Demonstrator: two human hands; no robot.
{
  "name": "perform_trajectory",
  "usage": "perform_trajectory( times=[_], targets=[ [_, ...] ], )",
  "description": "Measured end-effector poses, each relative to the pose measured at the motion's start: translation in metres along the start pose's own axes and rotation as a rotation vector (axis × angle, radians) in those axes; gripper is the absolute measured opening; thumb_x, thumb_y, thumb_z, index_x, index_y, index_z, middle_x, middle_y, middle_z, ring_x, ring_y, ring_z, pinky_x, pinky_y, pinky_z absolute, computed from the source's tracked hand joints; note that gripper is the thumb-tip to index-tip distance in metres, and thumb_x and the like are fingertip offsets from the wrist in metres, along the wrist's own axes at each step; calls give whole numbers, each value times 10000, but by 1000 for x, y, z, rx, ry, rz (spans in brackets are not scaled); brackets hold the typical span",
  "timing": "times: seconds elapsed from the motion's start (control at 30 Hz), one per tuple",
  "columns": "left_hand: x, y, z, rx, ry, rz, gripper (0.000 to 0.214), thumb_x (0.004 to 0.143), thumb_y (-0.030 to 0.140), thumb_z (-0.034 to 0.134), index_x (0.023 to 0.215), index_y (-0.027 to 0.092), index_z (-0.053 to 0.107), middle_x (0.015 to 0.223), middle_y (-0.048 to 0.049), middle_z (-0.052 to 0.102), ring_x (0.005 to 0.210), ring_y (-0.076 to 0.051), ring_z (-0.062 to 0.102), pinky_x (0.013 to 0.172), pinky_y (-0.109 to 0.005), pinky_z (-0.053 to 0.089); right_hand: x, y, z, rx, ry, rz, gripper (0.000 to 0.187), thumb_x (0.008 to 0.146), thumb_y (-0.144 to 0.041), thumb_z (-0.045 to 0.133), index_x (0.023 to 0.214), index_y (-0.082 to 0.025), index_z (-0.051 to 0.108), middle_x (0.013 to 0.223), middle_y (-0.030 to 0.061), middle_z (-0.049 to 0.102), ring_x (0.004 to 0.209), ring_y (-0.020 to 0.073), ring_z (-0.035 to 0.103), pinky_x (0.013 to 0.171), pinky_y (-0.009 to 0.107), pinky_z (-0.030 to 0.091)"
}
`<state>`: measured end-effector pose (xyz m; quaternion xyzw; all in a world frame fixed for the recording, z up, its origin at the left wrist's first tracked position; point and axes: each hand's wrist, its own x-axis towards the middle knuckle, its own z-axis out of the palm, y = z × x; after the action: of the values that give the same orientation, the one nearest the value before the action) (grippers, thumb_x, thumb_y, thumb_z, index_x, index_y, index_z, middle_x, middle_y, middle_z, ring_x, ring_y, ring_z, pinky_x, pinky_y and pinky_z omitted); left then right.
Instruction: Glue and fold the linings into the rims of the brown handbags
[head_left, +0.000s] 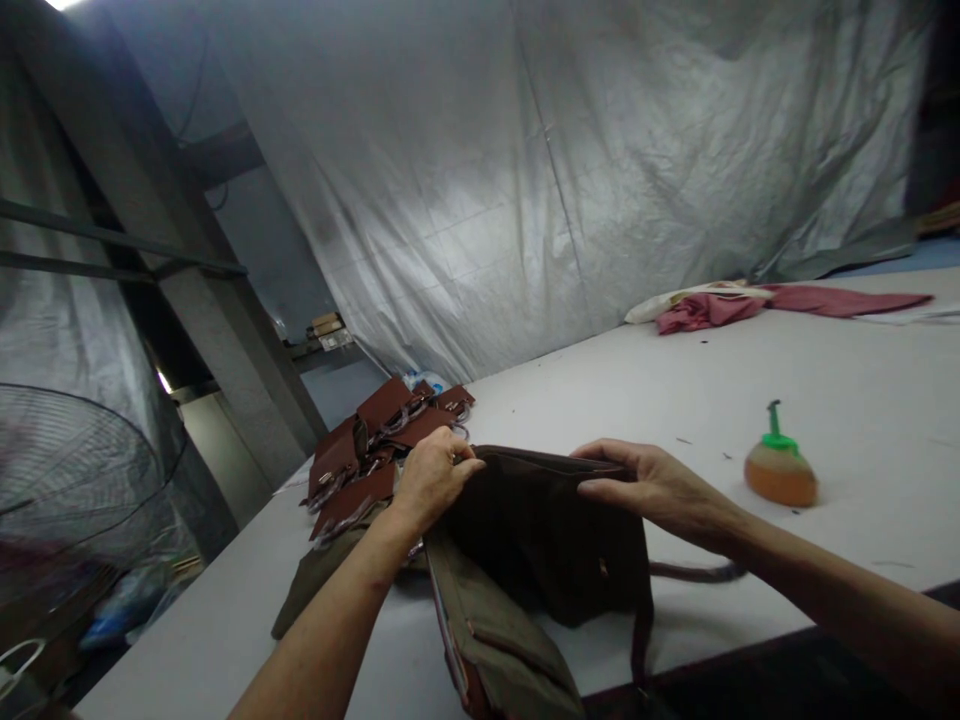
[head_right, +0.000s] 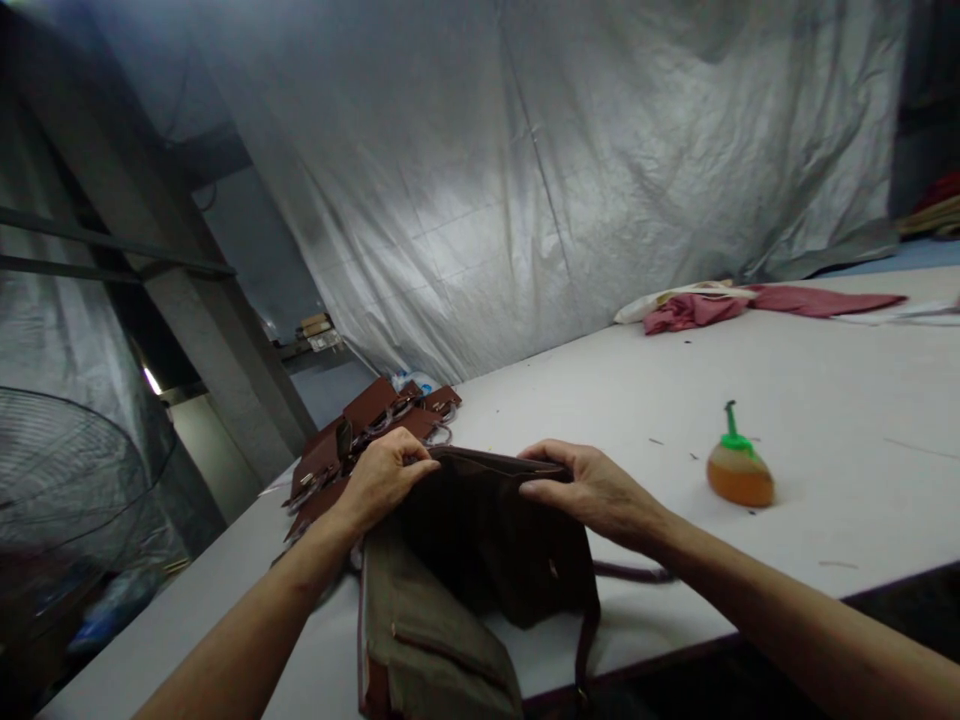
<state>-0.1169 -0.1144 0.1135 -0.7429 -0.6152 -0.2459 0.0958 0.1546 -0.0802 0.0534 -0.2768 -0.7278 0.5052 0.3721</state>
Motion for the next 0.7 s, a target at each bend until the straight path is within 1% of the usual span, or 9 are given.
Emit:
perform_trajectory(
  times=[0.1,0.2,0.37,0.5,0.6,0.7],
  targets=[
    [2,-6,1,-147,0,52,173,770,199,616,608,174,558,888,-22,630,844,-142,589,814,-257,429,7,1,0,-21,54,9,275,775,-339,629,997,-177,638,846,7,672,756,164,624,669,271,487],
    [2,-9,1,-253,-23,55,199,759,154,576,575,171,501,935,-24,654,885,-141,599,838,-251,427,15,4,-3,-38,92,6,269,766,-345,630,970,-170,652,812,7,678,735,164,622,662,277,484],
    [4,-12,3,-196,-37,-1,145,759,211,570,623,175,536,797,4,645,729,-127,569,713,-234,426,24,6,-6,-52,125,6,267,752,-372,643,914,-161,669,783,7,685,691,155,617,633,274,485],
    [4,-10,3,-153,-24,-54,128,755,233,577,642,173,566,758,7,643,717,-127,564,686,-222,412,29,6,-7,-57,129,1,312,747,-396,647,945,-158,684,806,16,706,702,165,636,636,284,505],
    [3,-5,1,-125,-14,-83,133,752,232,584,634,171,574,745,4,651,697,-126,562,666,-223,397,33,6,-6,-126,140,-56,328,754,-392,645,986,-167,702,873,30,728,772,191,658,690,309,521],
    [2,1,-1,-89,-5,-103,142,750,232,592,624,169,580,733,3,657,681,-124,560,651,-228,379,36,4,-5,-278,161,-157,270,781,-349,616,949,-168,725,909,38,737,840,207,660,772,321,503]
  ],
)
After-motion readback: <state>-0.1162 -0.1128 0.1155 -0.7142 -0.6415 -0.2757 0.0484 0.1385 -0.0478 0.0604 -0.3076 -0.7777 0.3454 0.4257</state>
